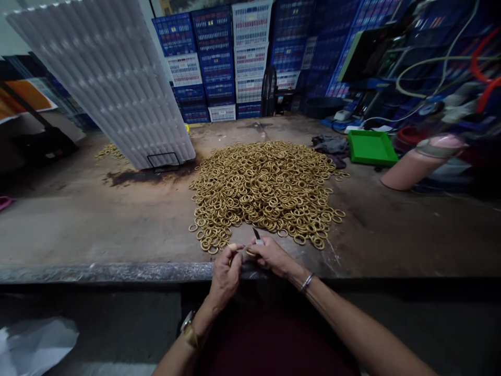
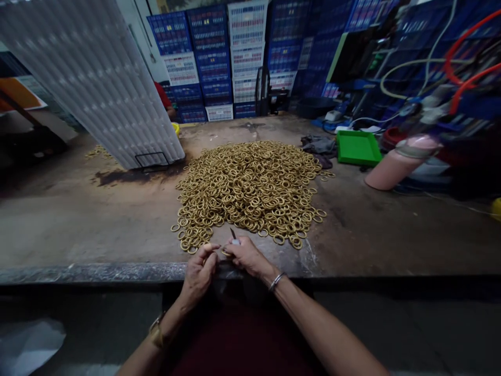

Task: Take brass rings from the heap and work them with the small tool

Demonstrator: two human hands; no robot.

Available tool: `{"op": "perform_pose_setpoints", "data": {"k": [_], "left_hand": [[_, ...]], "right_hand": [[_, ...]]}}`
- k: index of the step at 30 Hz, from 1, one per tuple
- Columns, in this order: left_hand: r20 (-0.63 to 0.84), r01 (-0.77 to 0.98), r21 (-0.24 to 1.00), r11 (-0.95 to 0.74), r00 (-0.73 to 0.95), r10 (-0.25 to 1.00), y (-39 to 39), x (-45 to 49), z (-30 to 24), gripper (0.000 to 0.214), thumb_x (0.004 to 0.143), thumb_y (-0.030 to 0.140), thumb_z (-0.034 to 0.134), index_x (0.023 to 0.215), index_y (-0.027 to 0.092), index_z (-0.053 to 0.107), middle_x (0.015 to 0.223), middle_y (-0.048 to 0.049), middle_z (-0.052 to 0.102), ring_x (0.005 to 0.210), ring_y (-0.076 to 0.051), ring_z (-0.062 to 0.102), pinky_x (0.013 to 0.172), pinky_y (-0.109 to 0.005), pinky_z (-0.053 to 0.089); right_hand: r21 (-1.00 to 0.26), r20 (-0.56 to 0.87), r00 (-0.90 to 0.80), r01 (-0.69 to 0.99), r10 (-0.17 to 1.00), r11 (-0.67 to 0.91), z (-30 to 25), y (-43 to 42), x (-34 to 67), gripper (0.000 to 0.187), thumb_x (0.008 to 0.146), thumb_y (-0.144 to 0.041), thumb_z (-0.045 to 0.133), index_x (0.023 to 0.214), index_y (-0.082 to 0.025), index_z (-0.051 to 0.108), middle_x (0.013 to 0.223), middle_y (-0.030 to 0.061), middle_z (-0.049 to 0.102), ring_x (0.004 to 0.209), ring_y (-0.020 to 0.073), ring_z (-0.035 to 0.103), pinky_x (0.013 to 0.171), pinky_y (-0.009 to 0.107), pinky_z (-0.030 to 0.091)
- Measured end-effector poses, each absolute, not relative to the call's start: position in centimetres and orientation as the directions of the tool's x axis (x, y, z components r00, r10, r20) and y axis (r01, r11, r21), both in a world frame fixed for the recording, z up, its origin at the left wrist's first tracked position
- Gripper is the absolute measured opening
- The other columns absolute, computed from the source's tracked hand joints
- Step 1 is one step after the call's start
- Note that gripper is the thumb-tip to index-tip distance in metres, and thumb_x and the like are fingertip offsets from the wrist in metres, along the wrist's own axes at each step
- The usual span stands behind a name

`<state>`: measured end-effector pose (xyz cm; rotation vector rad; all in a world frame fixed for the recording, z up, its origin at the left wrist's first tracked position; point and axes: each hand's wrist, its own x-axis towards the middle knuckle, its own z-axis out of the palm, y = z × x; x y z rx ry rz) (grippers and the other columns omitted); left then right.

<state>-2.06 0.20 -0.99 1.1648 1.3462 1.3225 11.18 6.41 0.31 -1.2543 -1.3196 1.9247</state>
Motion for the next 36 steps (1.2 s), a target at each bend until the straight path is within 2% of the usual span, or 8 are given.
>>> {"op": "perform_pose_setpoints", "data": {"k": [4,12,17,21,25,28,32,36], "left_hand": [[0.154,0.171,0.975,-0.139,-0.078,0.985,0.2,-1.8,-1.1,0.019,0.081,0.024,0.051,0.096,0.016,0.060,0.080,-0.0037,0.066,0.071,-0.013,0.059,0.066,-0.023,0.045],[0.307,0.300,0.918,-0.259,-0.126,0.943,0.2,-1.7,-0.9,0.012,0.077,0.022,0.055,0.086,0.019,0.063,0.072,-0.0024,0.067,0.062,-0.014,0.059,0.063,-0.024,0.045],[0.150,0.170,0.978,-0.117,-0.197,0.969,0.3,-1.5,-0.4,0.006,0.073,0.020,0.061,0.077,0.020,0.066,0.065,-0.0022,0.064,0.060,-0.015,0.055,0.063,-0.023,0.041],[0.041,0.061,0.998,-0.026,-0.251,0.967,0.4,-1.6,-0.6,0.002,0.068,0.020,0.065,0.069,0.021,0.066,0.062,-0.0011,0.058,0.061,-0.015,0.048,0.063,-0.022,0.037],[0.009,0.054,0.999,0.005,-0.249,0.968,0.6,-1.6,-0.3,0.002,0.068,0.022,0.064,0.068,0.020,0.064,0.062,-0.0002,0.055,0.060,-0.014,0.045,0.062,-0.022,0.036],[-0.091,-0.018,0.996,0.089,-0.154,0.984,0.6,-1.7,0.4,0.014,0.072,0.031,0.062,0.069,0.017,0.060,0.057,0.0016,0.052,0.053,-0.011,0.043,0.054,-0.020,0.034],[-0.279,-0.209,0.934,0.290,0.082,0.957,0.3,-1.8,0.9,0.032,0.079,0.044,0.052,0.063,0.016,0.051,0.045,0.0072,0.035,0.038,-0.005,0.023,0.040,-0.019,0.018],[-0.316,-0.372,0.872,0.317,0.065,0.946,0.2,-1.7,0.8,0.030,0.074,0.045,0.058,0.073,0.017,0.050,0.056,0.0054,0.045,0.039,-0.003,0.025,0.038,-0.017,0.015]], "right_hand": [[-0.861,-0.443,-0.534,0.029,0.720,-0.508,0.4,6.0,11.2,0.013,0.060,-0.024,0.054,0.066,-0.018,0.043,0.050,-0.0095,0.042,0.035,0.0009,0.026,0.034,0.015,0.014],[-0.775,-0.486,-0.610,-0.030,0.626,-0.631,-0.2,5.9,11.2,0.019,0.064,-0.028,0.057,0.075,-0.019,0.046,0.053,-0.0091,0.047,0.033,0.0001,0.027,0.034,0.014,0.018],[-0.850,-0.463,-0.513,0.028,0.723,-0.525,0.4,6.0,11.2,0.020,0.070,-0.036,0.051,0.073,-0.018,0.047,0.054,-0.0064,0.049,0.034,0.0020,0.030,0.034,0.016,0.018],[-0.948,-0.293,-0.355,0.226,0.888,-0.222,0.7,5.8,11.3,0.021,0.074,-0.038,0.049,0.070,-0.017,0.050,0.053,-0.0048,0.049,0.041,0.0054,0.035,0.039,0.018,0.025],[-0.922,-0.109,-0.355,0.385,0.928,0.039,0.3,5.5,11.1,0.017,0.071,-0.030,0.053,0.061,-0.017,0.051,0.052,-0.0052,0.044,0.050,0.0070,0.038,0.048,0.019,0.029],[-0.929,-0.163,-0.356,0.369,0.920,-0.022,0.2,5.4,10.9,0.019,0.074,-0.032,0.049,0.063,-0.017,0.052,0.051,-0.0052,0.045,0.048,0.0071,0.038,0.046,0.019,0.029],[-0.946,-0.253,-0.405,0.292,0.878,-0.138,0.3,5.6,10.9,0.022,0.075,-0.036,0.046,0.065,-0.018,0.051,0.049,-0.0055,0.046,0.041,0.0068,0.037,0.041,0.019,0.028],[-0.939,-0.234,-0.348,0.324,0.908,-0.117,0.4,6.1,11.4,0.019,0.076,-0.030,0.042,0.067,-0.017,0.052,0.053,-0.0030,0.051,0.044,0.0081,0.040,0.042,0.019,0.030]]}}
